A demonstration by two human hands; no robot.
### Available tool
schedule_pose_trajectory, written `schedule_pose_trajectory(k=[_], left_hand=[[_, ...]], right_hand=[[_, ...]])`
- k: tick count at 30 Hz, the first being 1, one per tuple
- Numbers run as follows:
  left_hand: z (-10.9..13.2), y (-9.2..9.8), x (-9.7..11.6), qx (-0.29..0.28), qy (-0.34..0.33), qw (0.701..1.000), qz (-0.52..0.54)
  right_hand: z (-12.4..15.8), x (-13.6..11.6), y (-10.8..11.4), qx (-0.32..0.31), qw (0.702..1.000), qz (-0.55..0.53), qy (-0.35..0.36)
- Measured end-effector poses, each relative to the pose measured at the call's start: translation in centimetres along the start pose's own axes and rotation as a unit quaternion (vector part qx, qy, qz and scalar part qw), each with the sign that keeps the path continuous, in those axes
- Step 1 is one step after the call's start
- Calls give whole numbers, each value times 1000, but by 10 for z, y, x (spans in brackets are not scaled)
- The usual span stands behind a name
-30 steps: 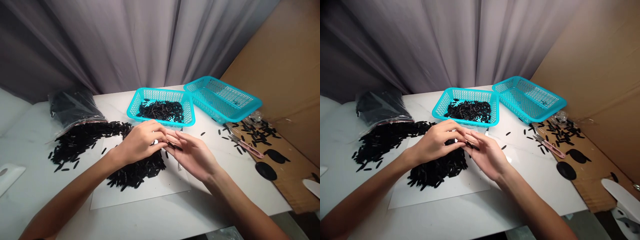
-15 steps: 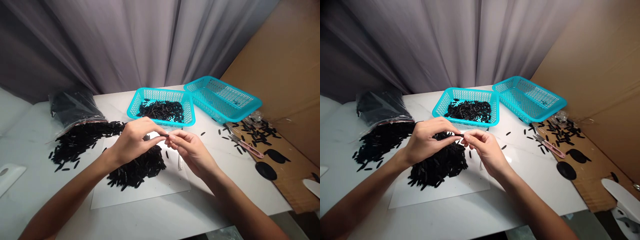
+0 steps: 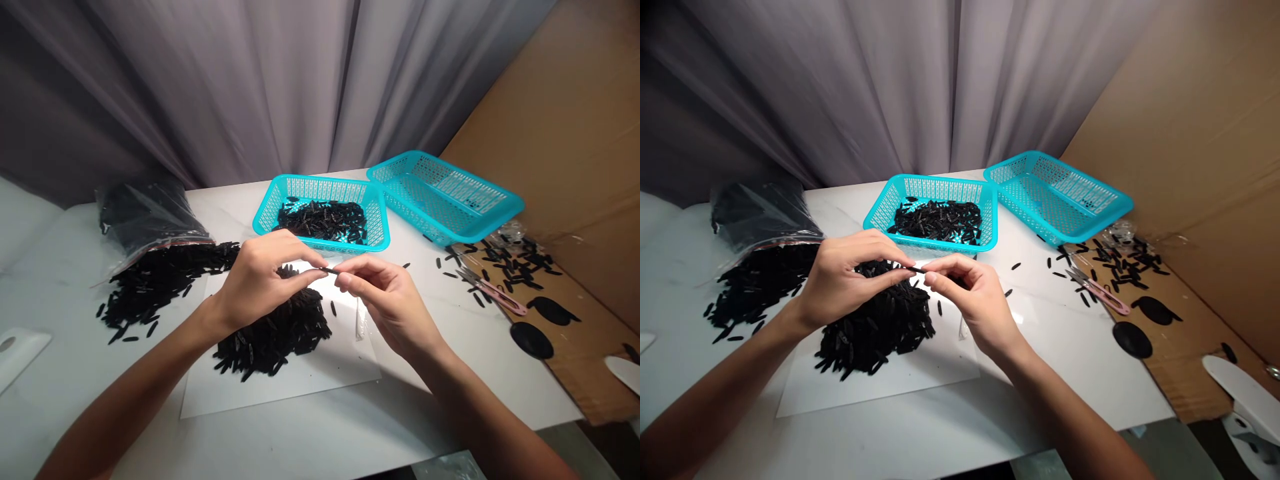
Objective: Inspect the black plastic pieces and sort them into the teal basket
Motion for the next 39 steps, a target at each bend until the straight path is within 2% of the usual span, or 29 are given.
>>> schedule_pose_trajectory(k=[16, 17, 19, 20, 21, 23, 25, 27, 28, 30, 33, 39], left_hand=[[0, -1, 1, 3, -21, 1000, 4], [-2, 0, -5, 21, -14, 1000, -14], [-9, 4, -25, 94, 24, 992, -78], [-11, 8, -38, 146, 54, 980, -121], [-13, 8, -49, 169, 70, 971, -151], [-15, 1, -64, 145, 80, 973, -162], [-12, -10, -61, 74, 62, 987, -130], [-3, -27, -40, -66, 3, 996, -64], [4, -34, -27, -132, -27, 990, -37], [12, -40, -5, -180, -68, 981, -29], [14, -40, 9, -167, -94, 981, -38], [9, -33, 2, -102, -82, 991, -22]], right_hand=[[1, 1, -3, -1, 999, -15, -41], [0, 3, -2, 3, 998, -31, -57], [-1, 8, -2, 14, 992, -74, -105], [-2, 11, -2, 20, 985, -101, -136], [-3, 14, -2, 22, 977, -129, -168], [-3, 19, -4, 17, 958, -182, -223], [-3, 21, -5, 7, 942, -220, -254], [-2, 22, -8, -14, 936, -238, -260], [-2, 21, -9, -26, 935, -242, -257], [-1, 20, -12, -49, 937, -245, -242], [1, 17, -14, -68, 943, -236, -225], [1, 20, -12, -54, 951, -210, -220]])
Point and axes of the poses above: each hand's wrist, its own z-axis away from the middle knuckle, its own y-axis out of the back of the hand, x = y × z, the point moved 6 cm from there along -z, towards the middle knuckle, and after that the axes turned 15 degrees about x, right-handed, at the moved point
